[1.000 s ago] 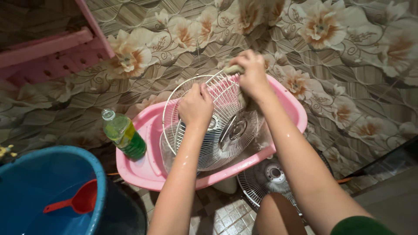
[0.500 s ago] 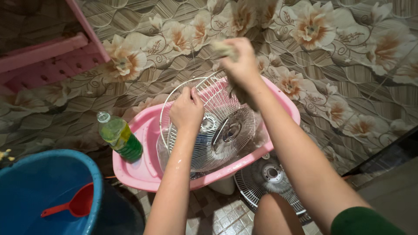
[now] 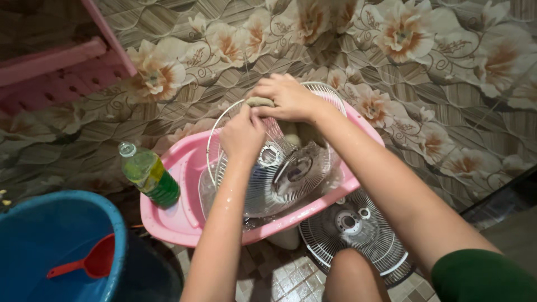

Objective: The person scrubs a white metal fan cage with a cloth inside a pink basin filled with soapy water. They repeatedly wipe the cage, rinse the cloth, and continue scrubbing different sections of the cage.

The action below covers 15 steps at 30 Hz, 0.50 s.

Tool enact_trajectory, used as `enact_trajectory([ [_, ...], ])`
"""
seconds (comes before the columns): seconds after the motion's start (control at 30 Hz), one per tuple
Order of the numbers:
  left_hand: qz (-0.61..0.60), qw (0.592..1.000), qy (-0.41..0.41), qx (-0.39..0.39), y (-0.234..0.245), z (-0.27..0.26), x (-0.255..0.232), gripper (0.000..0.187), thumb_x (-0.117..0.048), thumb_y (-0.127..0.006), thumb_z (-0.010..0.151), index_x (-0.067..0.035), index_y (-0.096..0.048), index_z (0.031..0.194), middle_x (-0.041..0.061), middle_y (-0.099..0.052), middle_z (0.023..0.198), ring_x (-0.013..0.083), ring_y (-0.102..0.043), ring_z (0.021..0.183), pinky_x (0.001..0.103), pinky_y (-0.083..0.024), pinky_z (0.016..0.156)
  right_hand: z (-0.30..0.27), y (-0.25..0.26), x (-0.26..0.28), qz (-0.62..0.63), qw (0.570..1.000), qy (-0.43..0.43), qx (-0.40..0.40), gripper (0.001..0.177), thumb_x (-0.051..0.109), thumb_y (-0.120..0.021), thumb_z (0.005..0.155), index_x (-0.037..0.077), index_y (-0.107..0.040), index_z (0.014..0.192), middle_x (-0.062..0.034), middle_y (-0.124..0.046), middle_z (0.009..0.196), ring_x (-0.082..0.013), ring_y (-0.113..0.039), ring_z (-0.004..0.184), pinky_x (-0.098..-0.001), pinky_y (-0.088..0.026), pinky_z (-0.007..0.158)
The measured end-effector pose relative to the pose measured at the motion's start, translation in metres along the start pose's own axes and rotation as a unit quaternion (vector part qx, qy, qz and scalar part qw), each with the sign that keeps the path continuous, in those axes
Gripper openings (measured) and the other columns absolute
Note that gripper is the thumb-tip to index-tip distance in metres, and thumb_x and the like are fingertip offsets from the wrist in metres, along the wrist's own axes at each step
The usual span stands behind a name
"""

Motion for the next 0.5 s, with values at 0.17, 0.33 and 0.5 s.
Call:
enact_trajectory([
  [0.17, 0.017, 0.999, 0.037, 0.005, 0.004, 0.0, 0.019, 0.033, -0.037, -0.056, 0.101, -0.011, -0.062, 0.082, 0.017, -0.067, 0.067, 0.042, -0.066, 0.064, 0.055, -0.048, 0.058, -0.028, -0.013, -0.075, 0.098, 0.985, -0.047, -0.133, 0.029, 0.034, -0.063, 0.103, 0.011, -0.072, 0.118, -0.0094, -0.068, 0.115, -0.0305, -0.06, 0.111, -0.0422, -0.048, 0.101],
  [0.33, -0.004, 0.999, 0.046, -0.006, 0.005, -0.013, 0.023, 0.033, -0.038, -0.057, 0.1, -0.011, -0.061, 0.081, 0.016, -0.066, 0.065, 0.0419, -0.065, 0.063, 0.055, -0.047, 0.057, -0.098, -0.015, -0.19, 0.195, 0.921, -0.131, -0.312, 0.028, 0.008, -0.055, 0.096, 0.003, -0.063, 0.122, -0.0137, -0.063, 0.12, -0.0219, -0.06, 0.114, -0.0358, -0.049, 0.104],
  [0.5, 0.015, 0.999, 0.043, -0.02, 0.015, -0.018, 0.03, 0.029, -0.035, -0.055, 0.101, -0.013, -0.06, 0.084, 0.016, -0.066, 0.064, 0.0417, -0.065, 0.061, 0.055, -0.047, 0.055, -0.143, 0.025, -0.214, 0.257, 0.821, -0.216, -0.463, 0.023, 0.02, -0.055, 0.108, 0.007, -0.058, 0.126, -0.01, -0.064, 0.128, -0.0216, -0.06, 0.122, -0.0364, -0.049, 0.108],
])
Point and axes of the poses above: each hand's wrist, its own z-axis towards the middle knuckle, its own y-axis out of the back of the hand, x = y × z, the point moved 9 cm from there along z, towards the middle knuckle
